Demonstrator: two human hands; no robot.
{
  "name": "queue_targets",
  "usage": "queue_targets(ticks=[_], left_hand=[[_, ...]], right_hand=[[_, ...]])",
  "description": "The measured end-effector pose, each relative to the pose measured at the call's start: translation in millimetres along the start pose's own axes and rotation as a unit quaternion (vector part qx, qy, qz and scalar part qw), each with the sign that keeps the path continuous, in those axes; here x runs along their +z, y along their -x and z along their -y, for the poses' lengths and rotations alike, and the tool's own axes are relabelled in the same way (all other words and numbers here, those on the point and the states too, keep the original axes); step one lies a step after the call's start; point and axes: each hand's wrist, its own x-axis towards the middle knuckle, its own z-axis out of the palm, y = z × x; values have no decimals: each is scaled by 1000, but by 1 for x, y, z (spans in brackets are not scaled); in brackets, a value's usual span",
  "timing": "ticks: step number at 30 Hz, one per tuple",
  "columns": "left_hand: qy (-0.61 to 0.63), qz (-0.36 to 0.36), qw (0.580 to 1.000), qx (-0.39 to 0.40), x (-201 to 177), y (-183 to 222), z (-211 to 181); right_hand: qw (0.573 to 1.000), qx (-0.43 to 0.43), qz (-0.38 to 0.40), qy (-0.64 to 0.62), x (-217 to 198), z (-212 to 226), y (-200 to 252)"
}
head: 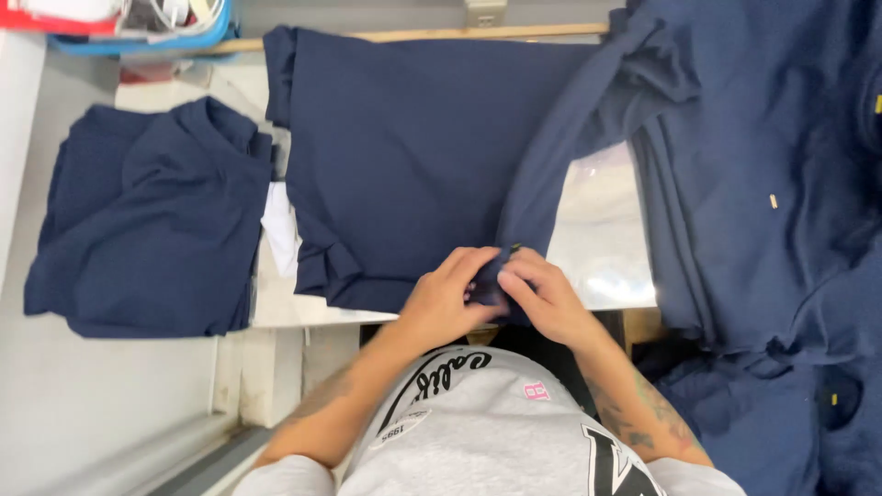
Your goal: Inspecting blue t-shirts for quality, trimming loose threads with nippers, and folding them for packaging.
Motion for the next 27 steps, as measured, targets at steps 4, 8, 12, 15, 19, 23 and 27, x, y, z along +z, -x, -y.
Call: queue_targets(ticks=[4,8,12,15,19,23,27], left_hand=[[79,-147,986,10,23,-6,39],[95,-93,988,79,26,1,25],[149,26,976,157,41,9,2],[152,152,957,195,48,6,-8],[147,266,935,185,55,0,-1],[-55,225,966,111,-27,-15,-9],[-127,-15,980,-154,-116,-26,64]], right_hand=[[973,171,-150,-45,-12,-23,-30],[928,252,-223,-161,-43,-82,-126],[929,261,-247,85,-73,-165,-207],[910,167,-217,310,-102,-215,-243],[807,-77,-288,510,-163,-227,-240],[905,4,-337,260,-163,-168,-177],[896,46,-374,237,-172,-154,-121]])
